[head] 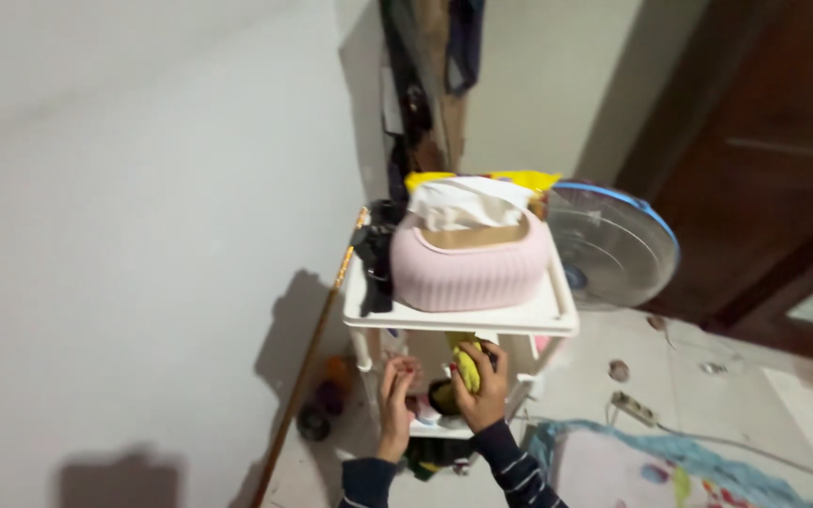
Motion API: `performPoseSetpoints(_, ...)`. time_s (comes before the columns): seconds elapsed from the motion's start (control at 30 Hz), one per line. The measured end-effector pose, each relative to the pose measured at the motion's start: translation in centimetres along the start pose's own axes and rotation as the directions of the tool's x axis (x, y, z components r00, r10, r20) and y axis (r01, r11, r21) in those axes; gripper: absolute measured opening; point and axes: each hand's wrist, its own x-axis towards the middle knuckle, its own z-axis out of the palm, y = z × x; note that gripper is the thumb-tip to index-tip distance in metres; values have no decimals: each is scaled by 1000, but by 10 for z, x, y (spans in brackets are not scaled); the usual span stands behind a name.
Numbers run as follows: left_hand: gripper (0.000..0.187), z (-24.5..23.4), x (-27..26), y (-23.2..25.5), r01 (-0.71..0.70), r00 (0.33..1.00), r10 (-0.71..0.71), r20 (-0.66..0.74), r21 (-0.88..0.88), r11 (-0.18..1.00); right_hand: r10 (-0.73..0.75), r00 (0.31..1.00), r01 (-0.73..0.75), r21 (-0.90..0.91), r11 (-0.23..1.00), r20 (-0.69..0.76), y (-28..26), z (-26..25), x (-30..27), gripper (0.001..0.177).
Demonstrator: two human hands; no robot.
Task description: The recorder wipes down various household items including a lotion tube, a tissue box, a snack package, and a clock using a cloth.
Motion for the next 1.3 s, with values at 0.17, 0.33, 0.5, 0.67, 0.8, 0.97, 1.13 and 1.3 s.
performPoseSetpoints(0.17,17,-25,3,-3,-73,991,80,-111,66,995,81,994,-82,11,997,73,-19,58,26,47)
performPoseSetpoints(0.33,22,-37,9,-12,-3,990,3,-143,3,1000,110,983,-109,-12,994,147,8,86,19,41)
performPoseSetpoints(0.5,53,-20,-5,36,-32,999,23,30,340,940,518,788,-538,-36,842,332,93,65,-4,28)
performPoseSetpoints(0.67,70,-26,0,-17,-15,963,-85,257,365,931,609,690,-722,421,549,390,106,2,-2,31)
performPoseSetpoints(0.8,73,-6,-16,-54,351,806,-507,305,443,825,598,676,-729,511,456,430,92,-23,-12,36)
performPoseSetpoints(0.97,73,32,-38,-72,588,734,-507,452,-47,808,480,877,-480,66,875,19,-11,-60,-18,45)
performPoseSetpoints(1.13,78,48,-49,-116,698,654,-603,457,-57,714,136,991,-125,-347,930,9,-55,-78,-66,55)
performPoseSetpoints(1.3,68,14,-88,-226,844,500,-542,676,-240,479,16,937,145,-432,890,348,-54,-96,-78,47)
